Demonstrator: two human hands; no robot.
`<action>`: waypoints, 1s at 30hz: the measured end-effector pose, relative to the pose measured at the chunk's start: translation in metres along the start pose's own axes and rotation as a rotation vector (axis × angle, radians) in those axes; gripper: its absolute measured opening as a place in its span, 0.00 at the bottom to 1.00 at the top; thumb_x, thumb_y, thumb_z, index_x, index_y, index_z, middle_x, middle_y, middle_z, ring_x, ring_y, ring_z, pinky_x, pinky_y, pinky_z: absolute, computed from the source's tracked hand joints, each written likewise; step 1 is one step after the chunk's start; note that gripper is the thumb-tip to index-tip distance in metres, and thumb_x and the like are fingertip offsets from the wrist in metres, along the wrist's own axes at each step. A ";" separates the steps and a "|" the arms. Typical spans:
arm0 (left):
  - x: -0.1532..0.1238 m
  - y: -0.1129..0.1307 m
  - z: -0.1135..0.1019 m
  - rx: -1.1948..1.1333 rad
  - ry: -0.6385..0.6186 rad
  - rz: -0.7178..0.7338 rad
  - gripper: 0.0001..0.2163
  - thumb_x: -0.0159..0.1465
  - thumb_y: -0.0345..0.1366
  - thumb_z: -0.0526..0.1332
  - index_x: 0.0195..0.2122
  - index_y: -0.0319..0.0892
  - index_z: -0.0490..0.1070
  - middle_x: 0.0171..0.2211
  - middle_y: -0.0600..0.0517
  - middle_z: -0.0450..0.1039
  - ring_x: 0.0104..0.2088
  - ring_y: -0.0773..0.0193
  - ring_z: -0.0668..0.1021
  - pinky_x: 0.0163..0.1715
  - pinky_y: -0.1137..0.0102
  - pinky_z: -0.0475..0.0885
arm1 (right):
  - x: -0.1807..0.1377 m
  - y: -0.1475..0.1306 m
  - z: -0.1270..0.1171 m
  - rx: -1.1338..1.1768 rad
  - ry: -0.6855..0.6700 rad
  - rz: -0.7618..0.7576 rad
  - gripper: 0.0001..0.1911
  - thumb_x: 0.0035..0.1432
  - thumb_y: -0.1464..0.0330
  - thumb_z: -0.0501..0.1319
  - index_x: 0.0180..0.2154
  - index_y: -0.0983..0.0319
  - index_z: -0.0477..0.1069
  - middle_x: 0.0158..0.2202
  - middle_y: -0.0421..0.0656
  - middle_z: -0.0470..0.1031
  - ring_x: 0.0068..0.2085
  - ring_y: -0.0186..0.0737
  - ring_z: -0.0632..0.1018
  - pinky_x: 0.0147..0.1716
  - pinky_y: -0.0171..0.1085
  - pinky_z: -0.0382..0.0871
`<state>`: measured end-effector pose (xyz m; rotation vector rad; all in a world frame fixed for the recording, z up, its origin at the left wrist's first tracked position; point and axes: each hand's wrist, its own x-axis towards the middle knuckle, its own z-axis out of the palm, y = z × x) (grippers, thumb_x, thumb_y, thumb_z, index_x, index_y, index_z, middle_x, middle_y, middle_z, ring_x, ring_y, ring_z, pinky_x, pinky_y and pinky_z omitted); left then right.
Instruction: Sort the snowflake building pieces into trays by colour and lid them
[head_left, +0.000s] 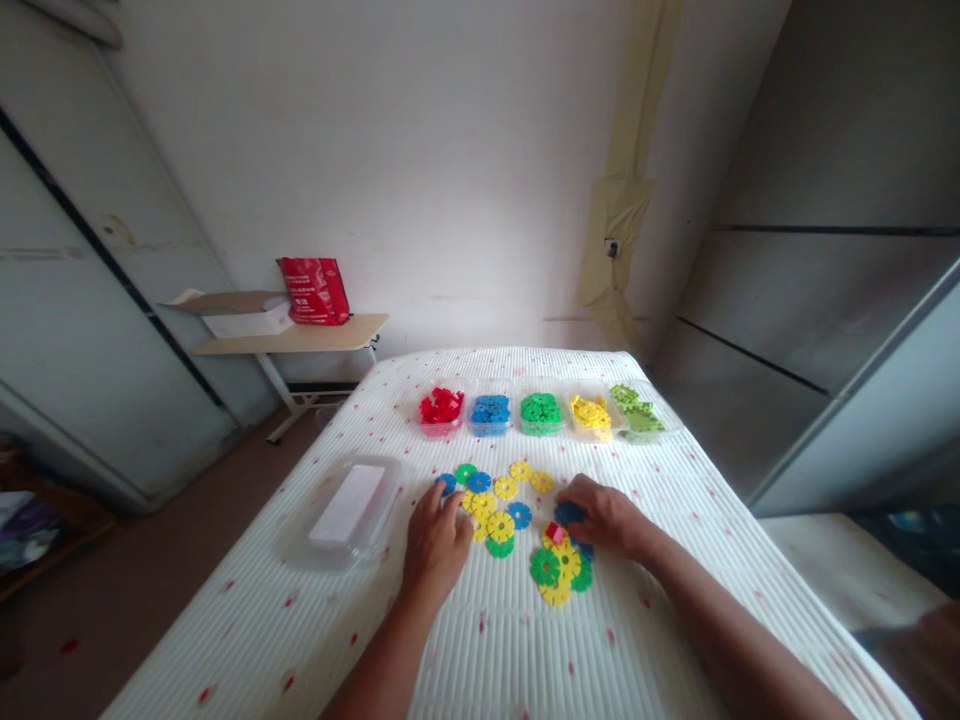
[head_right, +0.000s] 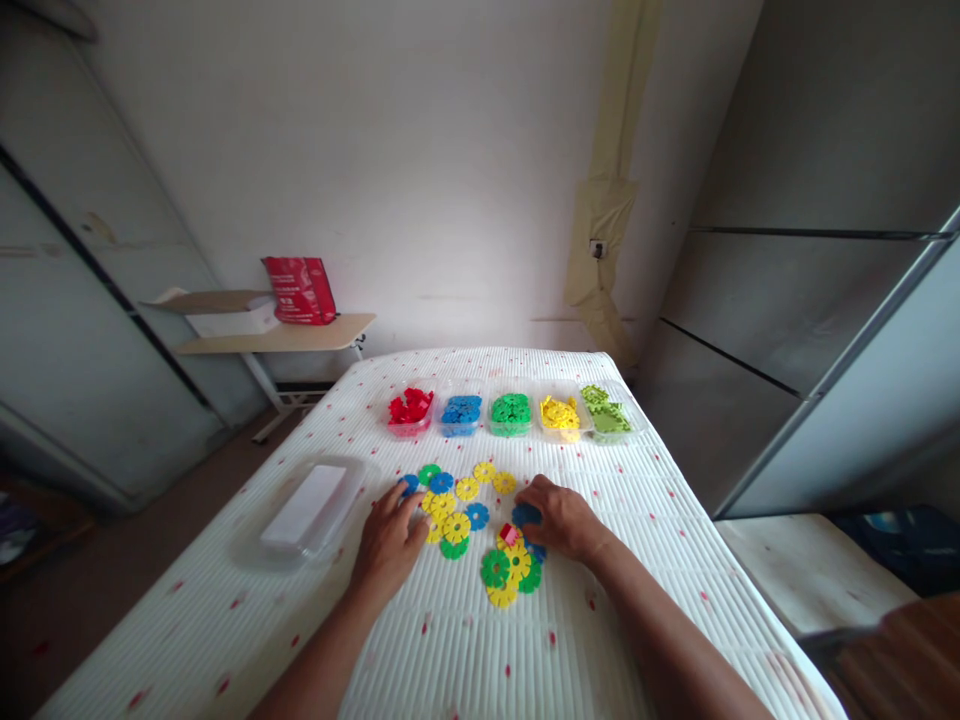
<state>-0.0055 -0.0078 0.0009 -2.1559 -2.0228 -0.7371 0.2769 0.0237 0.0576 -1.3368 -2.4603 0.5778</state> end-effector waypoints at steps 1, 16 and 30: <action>0.000 -0.001 0.001 -0.004 0.005 0.007 0.15 0.58 0.34 0.55 0.46 0.40 0.70 0.54 0.42 0.64 0.55 0.53 0.66 0.56 0.59 0.61 | 0.001 -0.004 -0.001 -0.032 -0.042 0.006 0.15 0.46 0.68 0.60 0.40 0.59 0.71 0.40 0.43 0.70 0.37 0.37 0.73 0.36 0.33 0.65; -0.001 0.000 0.003 -0.055 0.021 0.002 0.15 0.58 0.33 0.56 0.45 0.39 0.71 0.53 0.41 0.64 0.55 0.52 0.66 0.55 0.58 0.61 | 0.020 -0.008 -0.009 -0.147 -0.005 0.000 0.11 0.46 0.68 0.59 0.36 0.62 0.69 0.34 0.42 0.71 0.33 0.35 0.72 0.31 0.31 0.61; -0.002 0.002 -0.003 -0.073 -0.003 -0.017 0.16 0.56 0.32 0.56 0.46 0.41 0.70 0.55 0.42 0.62 0.55 0.53 0.65 0.55 0.57 0.60 | 0.145 -0.061 -0.038 -0.308 0.446 0.054 0.20 0.55 0.64 0.57 0.50 0.60 0.65 0.51 0.48 0.67 0.36 0.38 0.75 0.30 0.35 0.66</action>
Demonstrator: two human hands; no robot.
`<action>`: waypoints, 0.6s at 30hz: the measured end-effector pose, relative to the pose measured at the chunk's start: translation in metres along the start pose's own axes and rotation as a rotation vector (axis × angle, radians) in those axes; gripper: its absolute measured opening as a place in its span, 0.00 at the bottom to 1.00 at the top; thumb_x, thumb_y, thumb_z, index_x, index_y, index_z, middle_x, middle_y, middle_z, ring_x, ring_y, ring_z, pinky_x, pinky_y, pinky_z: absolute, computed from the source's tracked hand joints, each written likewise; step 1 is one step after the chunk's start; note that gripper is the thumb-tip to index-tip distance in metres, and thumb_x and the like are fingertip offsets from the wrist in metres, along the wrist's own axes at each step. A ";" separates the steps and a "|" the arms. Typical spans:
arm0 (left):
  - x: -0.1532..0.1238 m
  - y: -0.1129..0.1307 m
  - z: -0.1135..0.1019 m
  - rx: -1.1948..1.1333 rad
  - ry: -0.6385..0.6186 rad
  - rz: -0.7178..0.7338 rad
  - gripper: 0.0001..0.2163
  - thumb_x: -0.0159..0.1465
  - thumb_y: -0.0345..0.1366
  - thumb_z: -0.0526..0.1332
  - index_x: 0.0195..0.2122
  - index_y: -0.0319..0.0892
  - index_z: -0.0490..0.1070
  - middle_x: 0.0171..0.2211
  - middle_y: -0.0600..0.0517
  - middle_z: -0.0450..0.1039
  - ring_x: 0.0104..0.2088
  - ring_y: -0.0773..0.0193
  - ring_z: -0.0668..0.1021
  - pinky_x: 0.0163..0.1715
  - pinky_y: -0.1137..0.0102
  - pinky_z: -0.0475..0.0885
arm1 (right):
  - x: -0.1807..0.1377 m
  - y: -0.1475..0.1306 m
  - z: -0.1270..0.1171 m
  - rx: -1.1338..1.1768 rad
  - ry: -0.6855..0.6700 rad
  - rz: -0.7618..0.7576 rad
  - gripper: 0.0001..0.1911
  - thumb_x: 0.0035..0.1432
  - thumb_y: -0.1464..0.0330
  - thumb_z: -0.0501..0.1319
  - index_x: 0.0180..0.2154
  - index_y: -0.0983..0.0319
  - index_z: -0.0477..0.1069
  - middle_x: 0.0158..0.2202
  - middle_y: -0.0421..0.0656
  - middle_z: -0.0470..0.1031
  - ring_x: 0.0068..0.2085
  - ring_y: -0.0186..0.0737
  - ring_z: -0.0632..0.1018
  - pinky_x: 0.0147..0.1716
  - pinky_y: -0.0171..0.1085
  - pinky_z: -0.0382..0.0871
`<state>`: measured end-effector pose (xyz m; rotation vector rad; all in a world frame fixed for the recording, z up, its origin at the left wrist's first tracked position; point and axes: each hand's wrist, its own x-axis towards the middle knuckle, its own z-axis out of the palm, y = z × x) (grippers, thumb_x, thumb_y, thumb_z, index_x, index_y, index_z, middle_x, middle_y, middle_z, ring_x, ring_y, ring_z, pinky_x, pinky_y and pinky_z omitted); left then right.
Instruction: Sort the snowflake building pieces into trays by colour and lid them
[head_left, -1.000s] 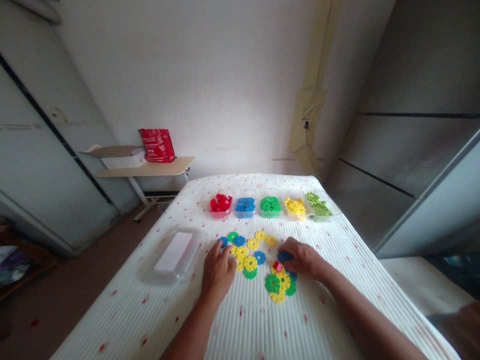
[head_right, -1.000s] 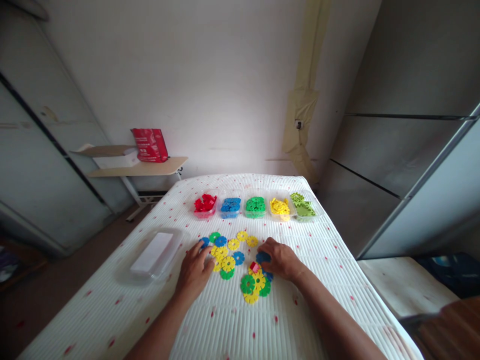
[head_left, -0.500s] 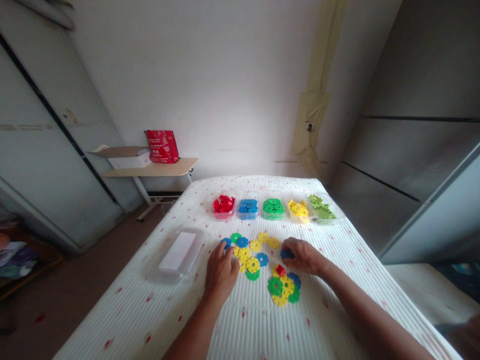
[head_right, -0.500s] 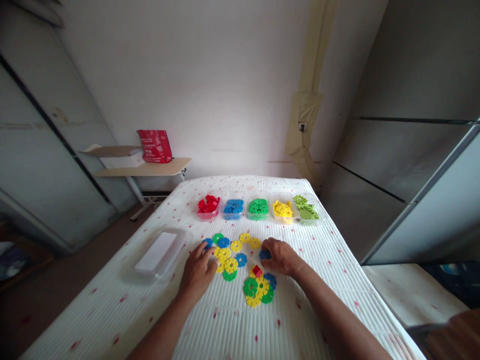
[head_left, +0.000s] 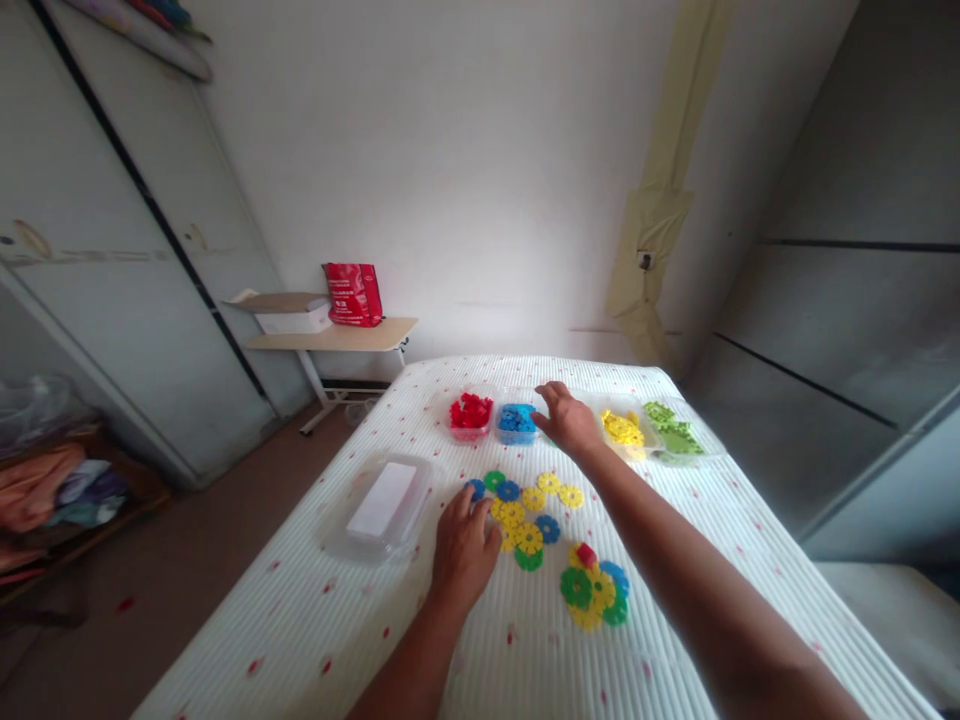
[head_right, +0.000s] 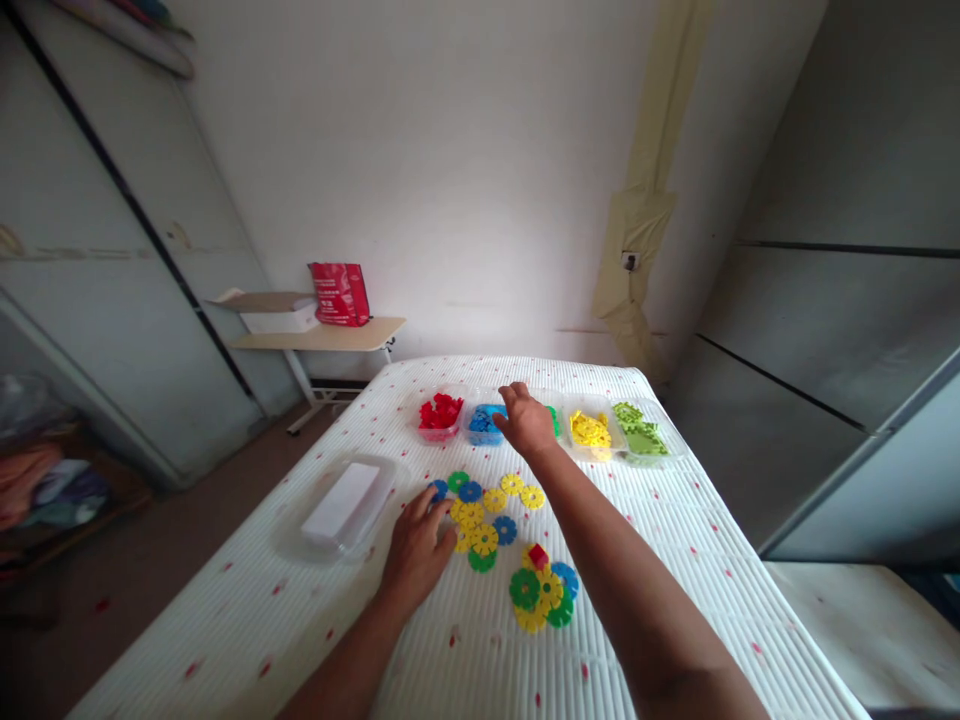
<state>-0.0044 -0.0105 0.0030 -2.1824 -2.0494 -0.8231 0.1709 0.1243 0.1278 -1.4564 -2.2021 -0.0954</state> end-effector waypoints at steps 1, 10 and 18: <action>0.000 0.000 0.000 -0.006 0.000 0.007 0.16 0.56 0.32 0.56 0.46 0.41 0.70 0.55 0.43 0.62 0.55 0.53 0.65 0.55 0.57 0.60 | -0.007 0.002 0.002 0.041 -0.005 -0.024 0.18 0.55 0.64 0.56 0.48 0.60 0.67 0.48 0.47 0.69 0.35 0.37 0.75 0.31 0.35 0.66; 0.000 0.006 -0.007 0.014 -0.067 0.036 0.15 0.58 0.35 0.57 0.47 0.49 0.71 0.57 0.46 0.60 0.56 0.53 0.64 0.54 0.56 0.60 | -0.156 0.031 -0.021 0.327 -0.076 -0.352 0.11 0.58 0.65 0.54 0.42 0.61 0.70 0.48 0.49 0.70 0.46 0.41 0.73 0.42 0.38 0.70; -0.002 0.017 -0.015 0.052 -0.151 0.035 0.18 0.59 0.43 0.57 0.51 0.56 0.68 0.60 0.48 0.57 0.58 0.50 0.61 0.55 0.52 0.54 | -0.205 0.033 -0.008 0.084 -0.165 -0.554 0.17 0.57 0.64 0.56 0.48 0.58 0.68 0.57 0.48 0.63 0.54 0.49 0.66 0.50 0.50 0.61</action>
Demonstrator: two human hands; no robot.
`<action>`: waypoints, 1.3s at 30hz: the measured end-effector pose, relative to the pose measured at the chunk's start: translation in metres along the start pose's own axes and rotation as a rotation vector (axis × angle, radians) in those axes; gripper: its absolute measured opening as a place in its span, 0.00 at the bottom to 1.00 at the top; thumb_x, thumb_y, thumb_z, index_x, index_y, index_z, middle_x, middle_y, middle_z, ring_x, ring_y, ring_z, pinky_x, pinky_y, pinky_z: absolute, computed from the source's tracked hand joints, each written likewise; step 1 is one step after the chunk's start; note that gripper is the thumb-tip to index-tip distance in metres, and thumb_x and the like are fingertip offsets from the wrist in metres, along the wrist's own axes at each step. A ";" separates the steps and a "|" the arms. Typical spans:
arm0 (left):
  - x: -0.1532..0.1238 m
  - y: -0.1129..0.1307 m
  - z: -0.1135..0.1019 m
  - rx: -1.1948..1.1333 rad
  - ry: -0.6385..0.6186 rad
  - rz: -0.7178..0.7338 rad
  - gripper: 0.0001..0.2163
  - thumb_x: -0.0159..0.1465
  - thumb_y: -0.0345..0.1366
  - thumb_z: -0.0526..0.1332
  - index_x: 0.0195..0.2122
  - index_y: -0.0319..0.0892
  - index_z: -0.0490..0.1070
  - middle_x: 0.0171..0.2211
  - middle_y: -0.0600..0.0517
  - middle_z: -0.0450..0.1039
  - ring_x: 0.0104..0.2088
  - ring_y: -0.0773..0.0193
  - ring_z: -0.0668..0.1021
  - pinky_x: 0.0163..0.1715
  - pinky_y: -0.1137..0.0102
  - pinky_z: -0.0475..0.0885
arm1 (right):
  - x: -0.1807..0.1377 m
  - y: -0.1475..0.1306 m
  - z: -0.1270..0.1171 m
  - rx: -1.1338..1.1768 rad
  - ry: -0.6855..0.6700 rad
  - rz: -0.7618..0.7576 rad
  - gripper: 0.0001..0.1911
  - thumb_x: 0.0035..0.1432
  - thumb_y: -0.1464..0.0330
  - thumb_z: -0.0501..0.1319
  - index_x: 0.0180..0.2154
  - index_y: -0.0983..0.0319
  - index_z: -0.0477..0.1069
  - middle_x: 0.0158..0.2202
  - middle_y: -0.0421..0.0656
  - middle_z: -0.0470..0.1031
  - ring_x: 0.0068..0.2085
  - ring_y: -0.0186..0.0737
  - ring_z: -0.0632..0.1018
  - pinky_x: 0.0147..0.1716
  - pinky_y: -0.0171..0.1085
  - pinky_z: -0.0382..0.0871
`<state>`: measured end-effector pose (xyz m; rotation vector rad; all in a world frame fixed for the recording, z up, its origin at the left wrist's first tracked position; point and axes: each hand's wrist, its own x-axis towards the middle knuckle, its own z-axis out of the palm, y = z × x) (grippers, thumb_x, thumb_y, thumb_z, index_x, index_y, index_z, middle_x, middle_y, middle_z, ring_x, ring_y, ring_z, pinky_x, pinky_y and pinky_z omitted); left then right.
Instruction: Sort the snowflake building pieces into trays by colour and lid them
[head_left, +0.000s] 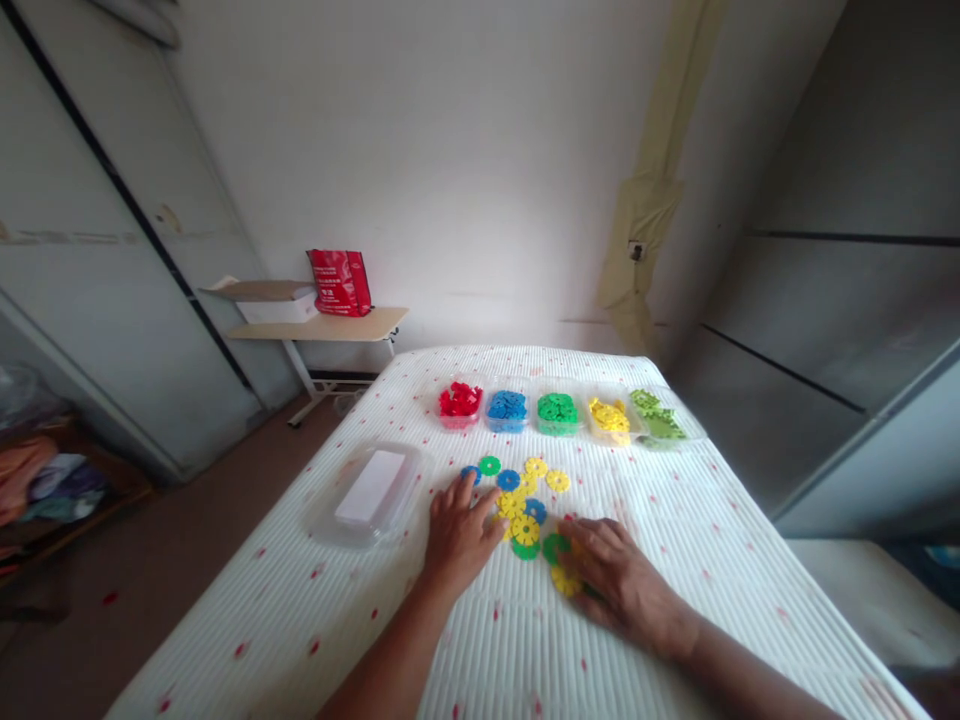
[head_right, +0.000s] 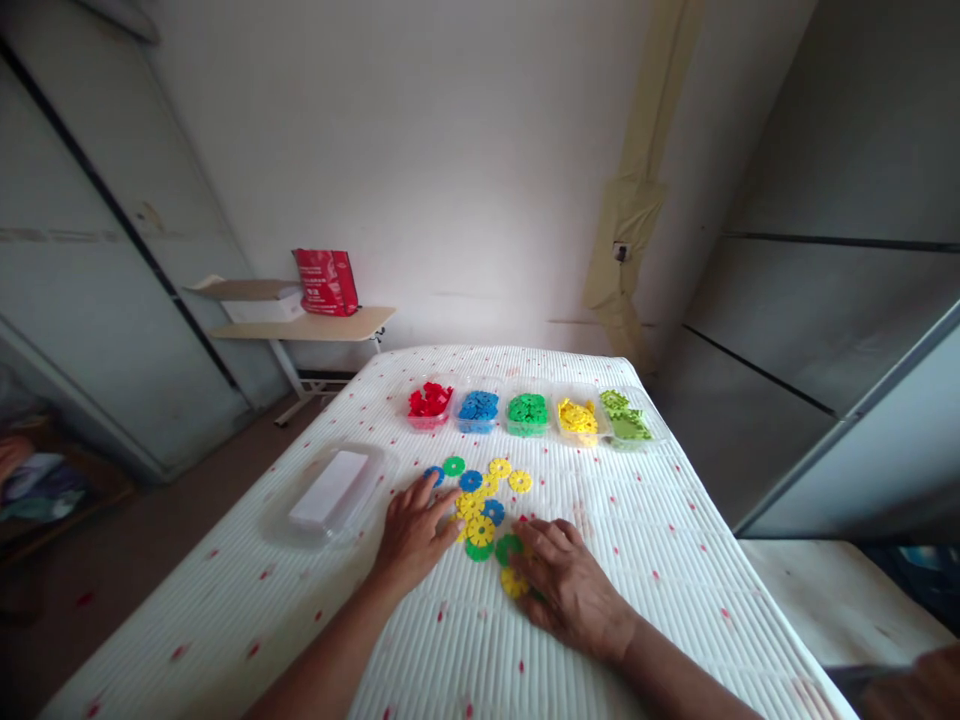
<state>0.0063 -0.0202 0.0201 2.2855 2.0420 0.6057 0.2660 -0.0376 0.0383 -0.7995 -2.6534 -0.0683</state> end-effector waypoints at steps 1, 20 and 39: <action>0.000 0.000 0.000 0.001 -0.011 0.007 0.18 0.58 0.44 0.57 0.51 0.56 0.67 0.60 0.48 0.57 0.59 0.50 0.60 0.55 0.51 0.54 | 0.002 0.005 0.003 -0.014 0.016 0.051 0.17 0.57 0.64 0.55 0.49 0.58 0.68 0.56 0.48 0.64 0.53 0.48 0.66 0.50 0.50 0.62; -0.001 -0.003 0.001 -0.054 -0.015 0.057 0.16 0.58 0.41 0.58 0.49 0.54 0.69 0.59 0.48 0.60 0.57 0.53 0.63 0.55 0.51 0.54 | 0.005 0.054 0.014 0.308 0.256 0.535 0.14 0.59 0.63 0.51 0.42 0.60 0.71 0.47 0.48 0.72 0.48 0.42 0.73 0.48 0.42 0.69; 0.003 -0.017 0.017 -0.211 0.205 -0.052 0.14 0.54 0.24 0.54 0.37 0.44 0.74 0.51 0.48 0.68 0.53 0.58 0.68 0.55 0.59 0.62 | 0.178 0.030 0.003 -0.068 0.134 0.223 0.13 0.60 0.68 0.51 0.42 0.61 0.71 0.37 0.46 0.75 0.39 0.40 0.74 0.40 0.39 0.62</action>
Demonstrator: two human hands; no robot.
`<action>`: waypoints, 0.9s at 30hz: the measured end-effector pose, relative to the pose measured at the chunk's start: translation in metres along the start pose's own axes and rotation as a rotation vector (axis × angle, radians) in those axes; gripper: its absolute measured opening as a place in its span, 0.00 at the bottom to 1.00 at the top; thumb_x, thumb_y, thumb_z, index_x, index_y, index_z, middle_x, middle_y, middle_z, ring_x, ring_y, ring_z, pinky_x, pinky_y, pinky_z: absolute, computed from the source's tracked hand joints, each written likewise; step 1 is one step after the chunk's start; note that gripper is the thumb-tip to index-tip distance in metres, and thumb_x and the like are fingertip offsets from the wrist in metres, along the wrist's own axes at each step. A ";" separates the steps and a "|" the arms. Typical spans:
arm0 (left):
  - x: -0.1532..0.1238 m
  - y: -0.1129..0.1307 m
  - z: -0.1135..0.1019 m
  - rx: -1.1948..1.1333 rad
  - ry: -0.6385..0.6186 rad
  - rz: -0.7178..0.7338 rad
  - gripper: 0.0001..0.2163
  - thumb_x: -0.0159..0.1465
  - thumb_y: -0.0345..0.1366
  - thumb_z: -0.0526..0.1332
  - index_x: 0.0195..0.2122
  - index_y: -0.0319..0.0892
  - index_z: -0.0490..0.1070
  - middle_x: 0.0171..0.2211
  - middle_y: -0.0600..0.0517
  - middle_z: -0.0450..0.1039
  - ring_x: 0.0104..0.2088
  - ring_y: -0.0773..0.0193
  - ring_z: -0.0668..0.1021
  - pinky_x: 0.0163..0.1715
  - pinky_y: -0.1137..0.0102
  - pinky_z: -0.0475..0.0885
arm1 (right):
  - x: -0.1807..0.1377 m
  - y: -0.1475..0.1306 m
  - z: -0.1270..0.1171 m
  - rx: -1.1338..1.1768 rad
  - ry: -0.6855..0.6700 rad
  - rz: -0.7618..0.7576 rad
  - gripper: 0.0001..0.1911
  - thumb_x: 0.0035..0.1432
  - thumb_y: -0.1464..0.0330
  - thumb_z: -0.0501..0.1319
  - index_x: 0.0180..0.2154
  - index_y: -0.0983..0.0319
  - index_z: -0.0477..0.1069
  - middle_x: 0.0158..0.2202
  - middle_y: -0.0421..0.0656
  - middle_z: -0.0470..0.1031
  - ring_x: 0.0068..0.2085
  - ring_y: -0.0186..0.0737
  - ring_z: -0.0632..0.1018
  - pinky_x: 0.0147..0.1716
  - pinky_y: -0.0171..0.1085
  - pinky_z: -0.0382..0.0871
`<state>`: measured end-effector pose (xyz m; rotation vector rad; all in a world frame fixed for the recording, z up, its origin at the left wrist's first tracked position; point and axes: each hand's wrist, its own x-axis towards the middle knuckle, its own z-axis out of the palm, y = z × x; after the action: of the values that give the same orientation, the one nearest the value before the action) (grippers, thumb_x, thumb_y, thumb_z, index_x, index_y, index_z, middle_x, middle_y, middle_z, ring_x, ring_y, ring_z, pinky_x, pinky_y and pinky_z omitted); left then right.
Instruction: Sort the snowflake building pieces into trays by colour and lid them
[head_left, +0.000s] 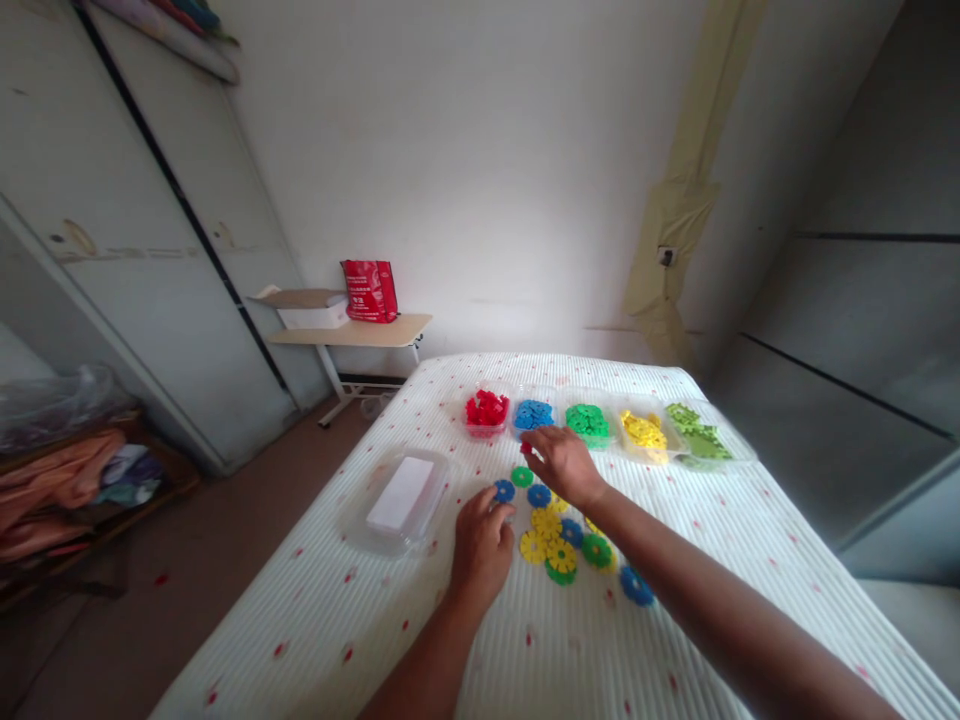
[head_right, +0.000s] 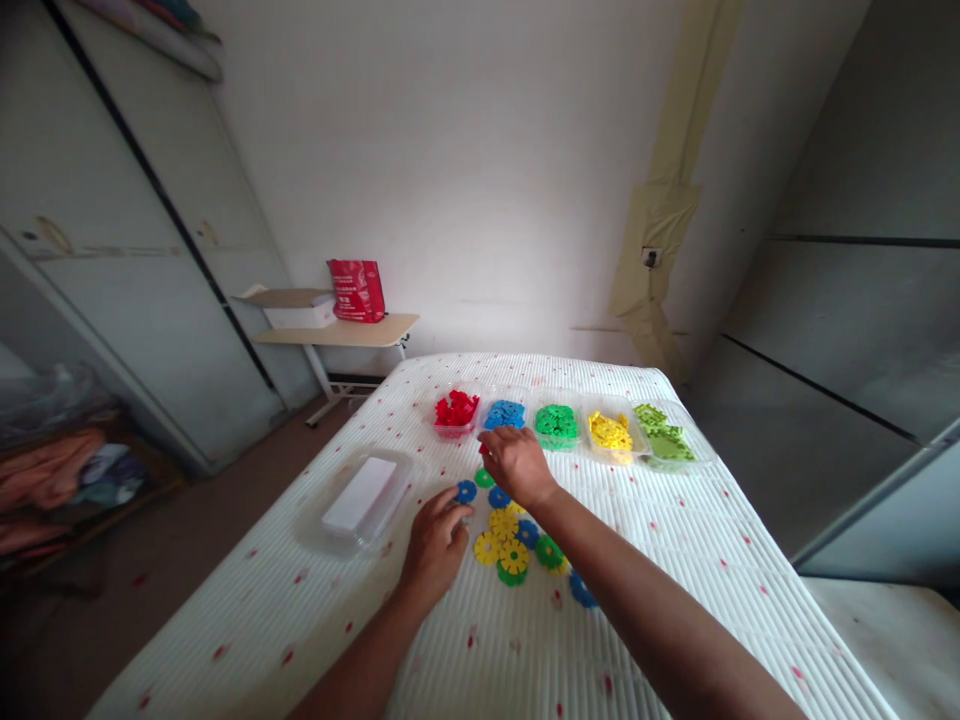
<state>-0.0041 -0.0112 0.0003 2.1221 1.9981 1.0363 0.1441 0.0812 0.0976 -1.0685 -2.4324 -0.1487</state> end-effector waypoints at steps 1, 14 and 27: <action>0.000 0.000 0.000 -0.004 -0.001 -0.003 0.14 0.54 0.24 0.54 0.37 0.44 0.74 0.51 0.48 0.68 0.53 0.58 0.67 0.55 0.59 0.62 | 0.018 -0.005 0.001 -0.009 -0.003 0.006 0.13 0.60 0.68 0.51 0.43 0.60 0.70 0.39 0.46 0.75 0.40 0.40 0.74 0.41 0.39 0.61; 0.000 -0.008 0.004 -0.070 0.021 -0.013 0.18 0.53 0.21 0.53 0.42 0.44 0.71 0.50 0.49 0.68 0.52 0.60 0.68 0.54 0.59 0.63 | -0.030 0.051 0.001 0.032 0.136 0.063 0.14 0.60 0.68 0.49 0.36 0.63 0.72 0.34 0.47 0.76 0.35 0.40 0.75 0.38 0.37 0.64; 0.048 0.008 -0.015 0.238 -0.232 -0.153 0.10 0.54 0.38 0.59 0.35 0.42 0.72 0.38 0.46 0.70 0.41 0.57 0.72 0.40 0.68 0.66 | -0.127 0.099 0.005 0.126 0.125 0.368 0.14 0.57 0.65 0.48 0.33 0.60 0.71 0.32 0.45 0.76 0.33 0.40 0.77 0.34 0.37 0.70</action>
<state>-0.0071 0.0249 0.0367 2.0391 2.2151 0.5266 0.2871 0.0660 0.0258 -1.3807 -2.0653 0.0564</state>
